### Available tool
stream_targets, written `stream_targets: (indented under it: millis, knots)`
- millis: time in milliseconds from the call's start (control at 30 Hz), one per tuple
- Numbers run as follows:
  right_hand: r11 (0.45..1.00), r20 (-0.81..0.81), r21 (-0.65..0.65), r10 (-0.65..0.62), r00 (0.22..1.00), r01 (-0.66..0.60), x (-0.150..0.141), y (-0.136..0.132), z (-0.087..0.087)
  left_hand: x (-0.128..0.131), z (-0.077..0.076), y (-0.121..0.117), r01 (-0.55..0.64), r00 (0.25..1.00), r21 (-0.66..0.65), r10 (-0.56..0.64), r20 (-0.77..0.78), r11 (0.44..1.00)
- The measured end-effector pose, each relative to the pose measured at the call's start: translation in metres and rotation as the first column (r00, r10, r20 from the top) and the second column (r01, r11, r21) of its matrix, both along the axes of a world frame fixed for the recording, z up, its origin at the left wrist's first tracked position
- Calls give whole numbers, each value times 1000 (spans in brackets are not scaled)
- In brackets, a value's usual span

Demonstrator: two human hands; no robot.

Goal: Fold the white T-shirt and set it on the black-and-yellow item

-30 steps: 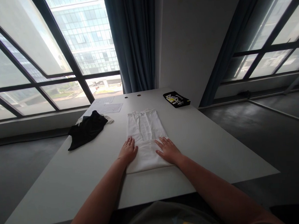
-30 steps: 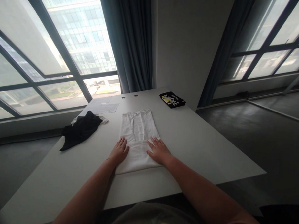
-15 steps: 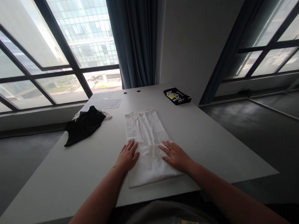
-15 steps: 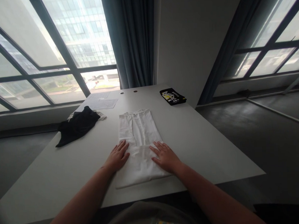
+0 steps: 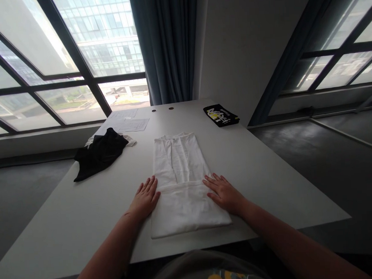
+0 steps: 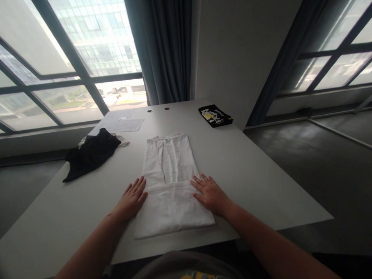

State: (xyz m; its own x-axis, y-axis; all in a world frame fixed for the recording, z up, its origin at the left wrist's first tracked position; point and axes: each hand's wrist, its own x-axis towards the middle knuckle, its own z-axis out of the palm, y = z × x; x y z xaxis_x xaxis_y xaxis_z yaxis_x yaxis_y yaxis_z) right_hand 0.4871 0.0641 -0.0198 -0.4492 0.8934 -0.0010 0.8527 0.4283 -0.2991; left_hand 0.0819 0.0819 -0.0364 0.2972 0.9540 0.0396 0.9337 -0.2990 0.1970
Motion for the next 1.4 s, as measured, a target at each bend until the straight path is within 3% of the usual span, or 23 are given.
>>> stream_targets:
  millis: [233,400,567,667,800,967,1100,1233,1400]
  knots:
    - [969,-260,193,-104,960,157,13,9,4,3,27,-14,-178,979,67,170,111,982]
    - [978,-270,161,-84,959,131,13,16,4,5,32,-9,-130,966,12,124,229,991]
    - [984,-243,145,-69,967,107,22,34,4,-5,30,13,-17,969,-13,20,245,1000]
    - [984,-237,165,-23,971,64,26,59,3,-11,27,41,50,981,66,-62,186,997]
    - [974,-142,211,-55,988,85,22,110,2,-12,23,102,3,998,135,-11,57,991]
    - [964,-21,188,-186,982,187,2,183,-1,2,21,192,-91,996,85,89,28,992]
    - [969,40,130,-215,976,208,-13,236,-4,16,19,252,-159,986,7,159,48,987]
    - [968,23,71,-242,970,240,-19,280,-7,21,13,287,-154,986,-3,154,65,988]
    - [961,-100,69,-259,961,266,-20,315,-8,17,8,300,-130,987,38,126,96,991]
